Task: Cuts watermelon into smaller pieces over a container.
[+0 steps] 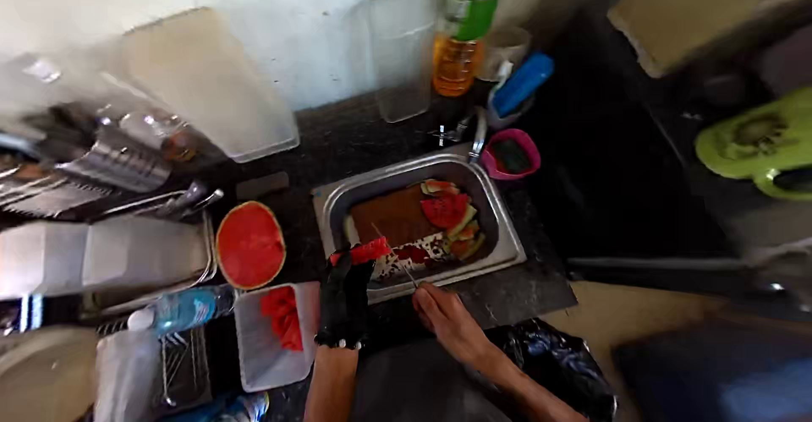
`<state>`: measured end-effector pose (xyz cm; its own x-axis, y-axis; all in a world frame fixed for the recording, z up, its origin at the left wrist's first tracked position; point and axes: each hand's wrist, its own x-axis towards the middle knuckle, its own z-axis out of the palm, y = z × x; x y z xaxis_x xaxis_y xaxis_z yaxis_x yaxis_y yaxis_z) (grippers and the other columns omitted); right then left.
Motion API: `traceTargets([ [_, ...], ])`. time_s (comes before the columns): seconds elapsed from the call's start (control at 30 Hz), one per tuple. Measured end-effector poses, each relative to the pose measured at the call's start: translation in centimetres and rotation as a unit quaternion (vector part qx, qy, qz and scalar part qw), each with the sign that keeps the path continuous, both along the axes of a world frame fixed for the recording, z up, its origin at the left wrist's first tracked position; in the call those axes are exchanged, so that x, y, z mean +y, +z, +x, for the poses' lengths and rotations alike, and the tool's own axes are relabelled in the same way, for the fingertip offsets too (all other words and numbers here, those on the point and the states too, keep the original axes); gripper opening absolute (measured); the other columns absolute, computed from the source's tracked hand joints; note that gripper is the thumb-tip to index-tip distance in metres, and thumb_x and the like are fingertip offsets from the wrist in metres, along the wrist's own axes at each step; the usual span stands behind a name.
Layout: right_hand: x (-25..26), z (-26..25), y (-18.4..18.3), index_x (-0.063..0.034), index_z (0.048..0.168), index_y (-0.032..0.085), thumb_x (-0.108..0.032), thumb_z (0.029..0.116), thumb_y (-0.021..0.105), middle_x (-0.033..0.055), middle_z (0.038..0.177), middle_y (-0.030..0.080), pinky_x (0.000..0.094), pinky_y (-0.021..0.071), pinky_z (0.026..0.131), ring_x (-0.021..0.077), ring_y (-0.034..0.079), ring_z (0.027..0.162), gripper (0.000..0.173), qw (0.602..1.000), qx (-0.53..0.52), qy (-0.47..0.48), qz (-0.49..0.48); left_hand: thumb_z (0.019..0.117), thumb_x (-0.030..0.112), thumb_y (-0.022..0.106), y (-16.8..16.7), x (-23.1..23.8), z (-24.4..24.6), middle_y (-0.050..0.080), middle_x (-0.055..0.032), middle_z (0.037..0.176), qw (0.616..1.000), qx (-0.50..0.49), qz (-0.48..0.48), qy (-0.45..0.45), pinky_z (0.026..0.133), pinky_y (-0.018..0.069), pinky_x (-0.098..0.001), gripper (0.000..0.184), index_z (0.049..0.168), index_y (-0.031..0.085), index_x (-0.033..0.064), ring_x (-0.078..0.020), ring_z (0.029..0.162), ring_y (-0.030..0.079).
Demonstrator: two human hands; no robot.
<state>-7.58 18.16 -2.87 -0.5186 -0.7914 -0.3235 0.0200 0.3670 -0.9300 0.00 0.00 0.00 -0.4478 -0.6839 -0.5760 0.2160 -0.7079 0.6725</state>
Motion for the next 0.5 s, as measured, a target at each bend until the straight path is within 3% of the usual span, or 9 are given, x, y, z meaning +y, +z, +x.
traceTargets([
  [0.2, -6.7, 3.1, 2.3, -0.008, 0.096, 0.061, -0.042, 0.1123, 0.031, -0.0022, 0.064, 0.048, 0.0266, 0.043, 0.051, 0.0076, 0.049, 0.054, 0.048, 0.981, 0.027, 0.187, -0.04, 0.1064, 0.004, 0.042, 2.1, -1.3, 6.8, 0.069, -0.0163, 0.1, 0.975, 0.052, -0.024, 0.216, 0.084, 0.0628, -0.045, 0.015, 0.116, 0.051, -0.0017, -0.0273, 0.09, 0.072],
  [0.27, -8.2, 4.4, 2.4, -0.0076, 0.096, 0.062, -0.042, 0.1123, 0.031, -0.0008, 0.065, 0.049, 0.029, 0.0442, 0.053, 0.0096, 0.05, 0.056, 0.049, 0.971, 0.05, 0.23, -0.046, 0.103, 0.001, 0.044, 2.1, -1.2, 9.2, 0.067, -0.0154, 0.106, 0.964, 0.037, -0.08, 0.251, 0.088, 0.0607, -0.0466, 0.017, 0.12, 0.05, -0.0014, -0.0269, 0.094, 0.07],
  [0.37, -9.4, 6.0, 2.4, -0.0082, 0.095, 0.062, -0.043, 0.112, 0.031, -0.0008, 0.062, 0.047, 0.0312, 0.0429, 0.05, 0.0107, 0.049, 0.053, 0.049, 0.955, 0.081, 0.28, -0.059, 0.0932, -0.005, 0.052, 2.7, -1.1, 12.0, 0.065, -0.0151, 0.112, 0.94, -0.039, -0.162, 0.297, 0.085, 0.0616, -0.042, 0.031, 0.124, 0.05, -0.004, -0.0239, 0.097, 0.069],
  [0.43, -10.2, 6.7, 2.2, -0.0089, 0.093, 0.061, -0.044, 0.1118, 0.031, -0.0014, 0.061, 0.047, 0.0308, 0.0423, 0.049, 0.0099, 0.048, 0.053, 0.05, 0.943, 0.063, 0.321, -0.065, 0.0848, -0.008, 0.058, 2.8, -0.9, 13.8, 0.066, -0.0153, 0.115, 0.922, -0.075, -0.206, 0.32, 0.087, 0.0606, -0.0406, 0.042, 0.126, 0.05, -0.0047, -0.0231, 0.103, 0.068],
  [0.5, -10.9, 7.1, 1.5, -0.0088, 0.092, 0.061, -0.043, 0.112, 0.032, -0.0026, 0.062, 0.045, 0.0275, 0.041, 0.05, 0.0075, 0.046, 0.053, 0.049, 0.93, 0.002, 0.363, -0.058, 0.0829, -0.008, 0.061, 2.4, -0.6, 15.4, 0.068, -0.0123, 0.114, 0.91, -0.088, -0.239, 0.327, 0.088, 0.0604, -0.0373, 0.042, 0.124, 0.051, -0.004, -0.02, 0.105, 0.068],
])
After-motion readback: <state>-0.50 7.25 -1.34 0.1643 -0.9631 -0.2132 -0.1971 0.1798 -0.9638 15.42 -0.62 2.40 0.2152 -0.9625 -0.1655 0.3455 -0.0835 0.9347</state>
